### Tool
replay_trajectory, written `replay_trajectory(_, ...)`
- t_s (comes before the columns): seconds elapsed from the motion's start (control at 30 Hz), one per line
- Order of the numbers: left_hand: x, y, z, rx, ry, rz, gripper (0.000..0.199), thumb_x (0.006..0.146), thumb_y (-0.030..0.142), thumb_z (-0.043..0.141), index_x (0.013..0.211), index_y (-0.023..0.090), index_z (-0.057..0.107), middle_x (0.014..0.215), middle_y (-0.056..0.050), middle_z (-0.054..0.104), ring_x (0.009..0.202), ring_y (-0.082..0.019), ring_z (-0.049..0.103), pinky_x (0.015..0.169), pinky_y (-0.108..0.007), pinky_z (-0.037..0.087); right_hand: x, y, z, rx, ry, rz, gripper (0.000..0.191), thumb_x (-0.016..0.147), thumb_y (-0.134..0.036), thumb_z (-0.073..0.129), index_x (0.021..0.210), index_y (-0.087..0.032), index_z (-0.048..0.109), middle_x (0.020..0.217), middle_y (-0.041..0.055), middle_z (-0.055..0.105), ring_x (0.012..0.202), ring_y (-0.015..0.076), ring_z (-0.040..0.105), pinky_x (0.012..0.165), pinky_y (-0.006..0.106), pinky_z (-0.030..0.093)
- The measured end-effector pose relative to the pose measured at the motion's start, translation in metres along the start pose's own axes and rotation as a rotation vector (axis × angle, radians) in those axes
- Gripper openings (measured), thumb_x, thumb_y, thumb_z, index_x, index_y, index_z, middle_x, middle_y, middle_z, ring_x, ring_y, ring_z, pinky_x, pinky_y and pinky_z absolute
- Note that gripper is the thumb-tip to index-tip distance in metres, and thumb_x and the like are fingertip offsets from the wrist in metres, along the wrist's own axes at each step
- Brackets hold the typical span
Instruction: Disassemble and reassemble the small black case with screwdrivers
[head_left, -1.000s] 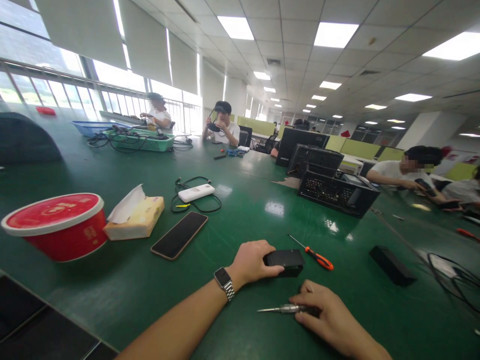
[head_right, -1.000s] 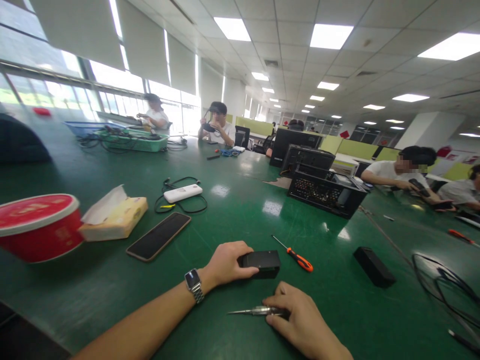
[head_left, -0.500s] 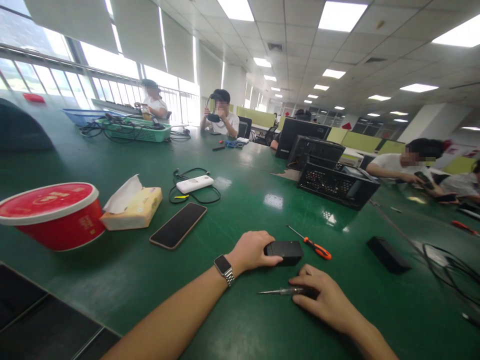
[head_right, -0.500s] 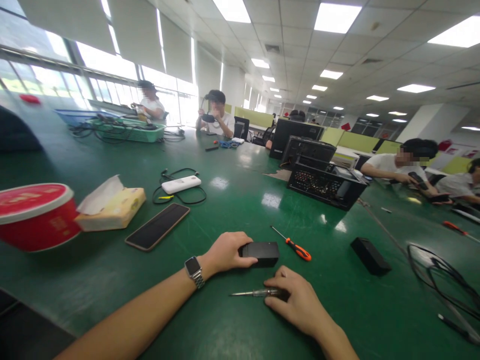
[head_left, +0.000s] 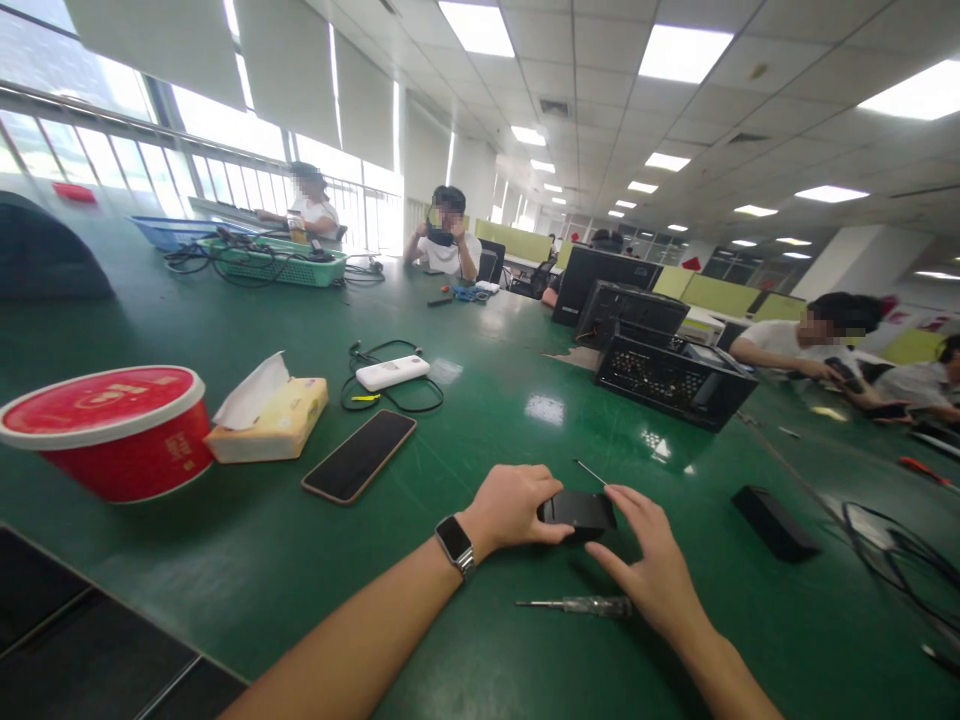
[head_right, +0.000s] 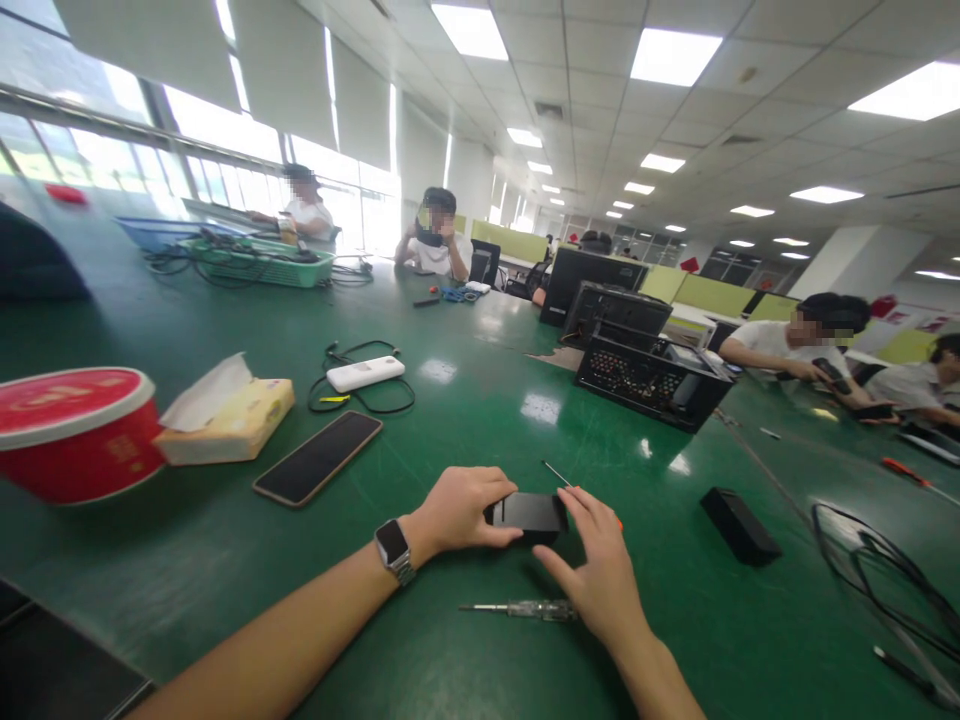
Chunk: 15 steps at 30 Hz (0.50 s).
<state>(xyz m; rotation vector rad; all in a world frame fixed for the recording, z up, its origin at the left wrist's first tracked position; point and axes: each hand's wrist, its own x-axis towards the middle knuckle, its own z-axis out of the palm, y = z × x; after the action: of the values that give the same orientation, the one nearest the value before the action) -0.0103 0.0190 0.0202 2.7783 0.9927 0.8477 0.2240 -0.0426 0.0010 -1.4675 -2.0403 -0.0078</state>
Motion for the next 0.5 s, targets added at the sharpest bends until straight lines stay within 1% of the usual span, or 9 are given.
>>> replay_trajectory(0.07,-0.001,0.002,-0.002,0.013,0.007,0.040,0.040,0.076,0.052,0.068,0.099,0.019,0.069,0.094,-0.004,0.068,0.086,-0.021,0.063,0.070,-0.028,0.048,0.015,-0.008,-0.003,-0.049,-0.070,-0.059,0.061,0.081,-0.041,0.063,0.136,-0.021,0.048,0.138,0.0121,0.051,0.128,0.0305,0.042,0.106,0.048,0.034)
replay_trajectory(0.13,-0.001,0.003,-0.005,0.030,0.006,0.064,0.039,0.075,0.052,0.068,0.095,0.019,0.069,0.092,-0.005,0.068,0.086,-0.022,0.061,0.071,-0.029,0.048,0.033,-0.019,-0.010,-0.084,-0.224,-0.093,0.059,0.077,-0.035,0.066,0.132,-0.020,0.053,0.134,0.0119,0.056,0.124,0.0304,0.046,0.103,0.047,0.037)
replay_trajectory(0.2,-0.001,0.004,-0.006,0.050,-0.008,0.068,0.038,0.074,0.053,0.068,0.091,0.018,0.068,0.088,-0.005,0.067,0.083,-0.022,0.059,0.069,-0.029,0.048,0.050,-0.031,-0.016,-0.102,-0.420,-0.114,0.054,0.072,-0.034,0.069,0.123,-0.021,0.060,0.123,0.0102,0.064,0.113,0.0294,0.054,0.094,0.043,0.041)
replay_trajectory(0.27,0.000,0.003,-0.006,0.065,-0.025,0.065,0.039,0.072,0.055,0.069,0.088,0.019,0.068,0.085,-0.005,0.066,0.081,-0.022,0.057,0.068,-0.030,0.047,0.063,-0.042,-0.020,-0.133,-0.553,-0.116,0.047,0.070,-0.038,0.071,0.114,-0.022,0.065,0.110,0.0078,0.070,0.100,0.0278,0.061,0.083,0.038,0.044)
replay_trajectory(0.33,0.000,0.001,-0.004,0.069,-0.033,0.055,0.040,0.072,0.056,0.069,0.088,0.019,0.067,0.084,-0.005,0.065,0.080,-0.022,0.057,0.067,-0.029,0.047,0.070,-0.050,-0.019,-0.201,-0.591,-0.100,0.040,0.070,-0.039,0.071,0.106,-0.023,0.068,0.103,0.0067,0.072,0.092,0.0270,0.064,0.075,0.034,0.044)
replay_trajectory(0.43,-0.001,-0.003,-0.002,0.038,-0.020,0.034,0.038,0.073,0.054,0.070,0.091,0.020,0.067,0.087,-0.005,0.065,0.083,-0.022,0.057,0.069,-0.029,0.047,0.073,-0.054,-0.013,-0.286,-0.576,-0.082,0.031,0.071,-0.036,0.069,0.099,-0.023,0.069,0.097,0.0073,0.073,0.088,0.0270,0.065,0.070,0.031,0.042)
replay_trajectory(0.5,-0.004,-0.005,-0.003,-0.006,0.024,0.038,0.046,0.075,0.058,0.068,0.100,0.020,0.067,0.092,-0.006,0.065,0.085,-0.022,0.058,0.073,-0.030,0.048,0.071,-0.055,-0.012,-0.305,-0.563,-0.083,0.028,0.073,-0.039,0.067,0.096,-0.022,0.070,0.093,0.0080,0.073,0.086,0.0271,0.066,0.068,0.031,0.041)
